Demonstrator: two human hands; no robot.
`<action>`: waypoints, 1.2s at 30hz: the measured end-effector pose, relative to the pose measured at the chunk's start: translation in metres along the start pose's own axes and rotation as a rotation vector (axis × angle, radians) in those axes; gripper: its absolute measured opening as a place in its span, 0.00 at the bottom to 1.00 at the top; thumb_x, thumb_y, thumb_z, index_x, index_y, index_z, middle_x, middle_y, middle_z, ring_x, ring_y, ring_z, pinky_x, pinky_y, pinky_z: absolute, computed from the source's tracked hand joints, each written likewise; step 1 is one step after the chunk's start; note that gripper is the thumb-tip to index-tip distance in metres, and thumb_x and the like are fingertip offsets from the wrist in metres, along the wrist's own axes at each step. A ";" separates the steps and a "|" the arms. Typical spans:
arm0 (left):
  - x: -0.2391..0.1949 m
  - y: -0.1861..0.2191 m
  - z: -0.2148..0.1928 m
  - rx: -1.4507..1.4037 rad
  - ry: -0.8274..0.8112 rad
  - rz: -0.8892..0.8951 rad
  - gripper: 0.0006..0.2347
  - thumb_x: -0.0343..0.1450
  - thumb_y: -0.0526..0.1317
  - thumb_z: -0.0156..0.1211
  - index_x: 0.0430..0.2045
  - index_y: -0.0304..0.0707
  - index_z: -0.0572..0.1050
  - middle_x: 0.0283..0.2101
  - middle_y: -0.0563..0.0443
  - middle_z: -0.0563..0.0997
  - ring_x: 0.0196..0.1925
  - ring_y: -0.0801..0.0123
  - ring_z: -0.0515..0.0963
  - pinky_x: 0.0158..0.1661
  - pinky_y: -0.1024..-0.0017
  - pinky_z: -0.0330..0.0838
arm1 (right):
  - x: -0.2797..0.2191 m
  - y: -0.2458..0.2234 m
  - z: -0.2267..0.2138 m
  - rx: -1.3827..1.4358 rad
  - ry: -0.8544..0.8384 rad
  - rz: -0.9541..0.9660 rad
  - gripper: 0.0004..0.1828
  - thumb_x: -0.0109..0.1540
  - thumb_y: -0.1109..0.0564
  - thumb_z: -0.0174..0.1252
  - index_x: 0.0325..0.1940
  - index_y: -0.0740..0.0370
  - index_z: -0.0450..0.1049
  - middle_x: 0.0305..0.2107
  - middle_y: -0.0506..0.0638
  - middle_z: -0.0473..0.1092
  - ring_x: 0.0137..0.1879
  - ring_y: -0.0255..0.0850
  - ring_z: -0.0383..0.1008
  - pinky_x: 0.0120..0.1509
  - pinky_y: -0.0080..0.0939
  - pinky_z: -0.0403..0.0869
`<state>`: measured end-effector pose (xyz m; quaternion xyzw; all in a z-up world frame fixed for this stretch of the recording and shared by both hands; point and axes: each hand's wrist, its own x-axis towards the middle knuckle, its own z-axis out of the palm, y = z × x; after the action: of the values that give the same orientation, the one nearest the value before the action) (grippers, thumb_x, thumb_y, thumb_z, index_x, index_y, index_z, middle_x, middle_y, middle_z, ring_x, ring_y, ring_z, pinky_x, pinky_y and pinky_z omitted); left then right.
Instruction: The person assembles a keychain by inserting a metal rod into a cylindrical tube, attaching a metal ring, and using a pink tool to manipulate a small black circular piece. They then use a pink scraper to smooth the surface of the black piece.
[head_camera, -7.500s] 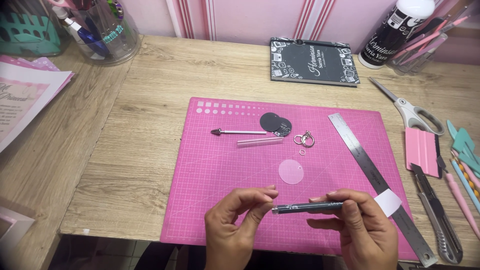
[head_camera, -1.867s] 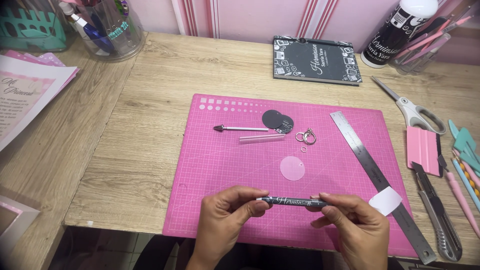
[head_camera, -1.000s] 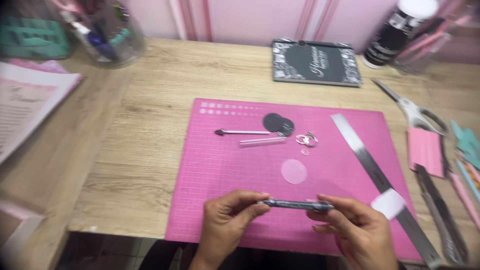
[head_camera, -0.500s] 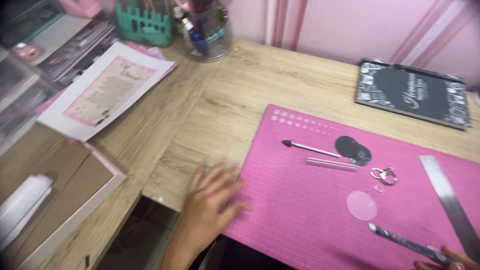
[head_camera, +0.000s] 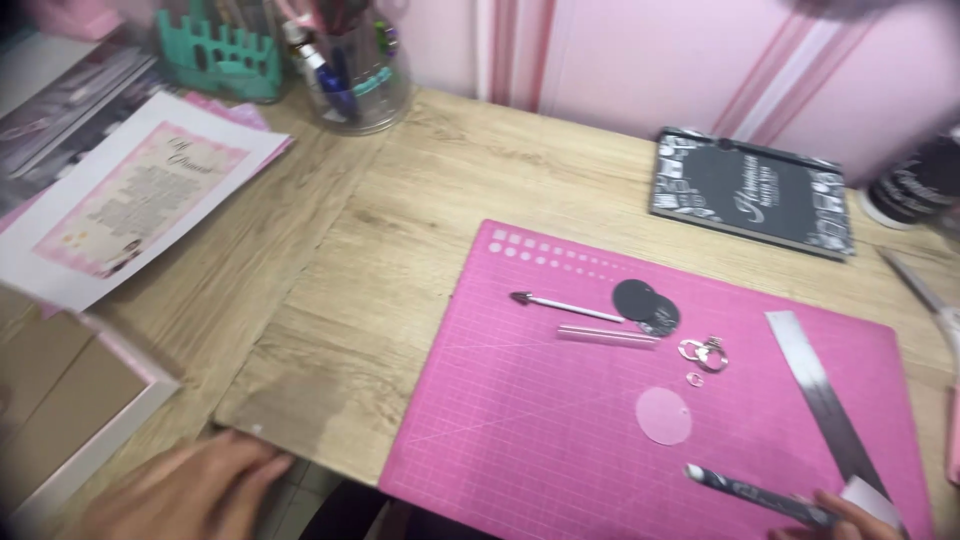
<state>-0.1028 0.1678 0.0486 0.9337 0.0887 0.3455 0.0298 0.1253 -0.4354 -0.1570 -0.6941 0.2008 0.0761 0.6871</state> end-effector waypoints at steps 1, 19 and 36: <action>0.014 0.009 0.008 -0.106 -0.043 0.115 0.03 0.69 0.33 0.61 0.30 0.45 0.80 0.32 0.58 0.83 0.36 0.67 0.83 0.41 0.69 0.74 | -0.031 -0.003 0.028 0.000 0.018 -0.077 0.20 0.76 0.66 0.38 0.68 0.85 0.65 0.38 0.96 0.69 0.43 0.86 0.72 0.51 0.78 0.72; 0.113 0.147 0.179 -0.361 -0.542 0.253 0.08 0.71 0.45 0.64 0.36 0.45 0.78 0.37 0.52 0.81 0.41 0.60 0.76 0.45 0.58 0.68 | -0.132 -0.057 0.134 0.415 0.088 -0.415 0.13 0.66 0.64 0.57 0.55 0.72 0.73 0.35 0.64 0.76 0.38 0.59 0.82 0.37 0.45 0.83; 0.068 0.140 0.100 -0.781 -0.370 0.256 0.05 0.71 0.44 0.65 0.35 0.48 0.78 0.31 0.60 0.84 0.33 0.69 0.80 0.39 0.68 0.70 | -0.139 -0.064 0.129 0.443 0.041 -0.420 0.13 0.68 0.60 0.56 0.55 0.68 0.74 0.37 0.60 0.77 0.37 0.53 0.82 0.38 0.40 0.83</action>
<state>0.0333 0.0439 0.0322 0.9020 -0.1716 0.1813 0.3524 0.0454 -0.2856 -0.0503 -0.5552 0.0784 -0.1273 0.8182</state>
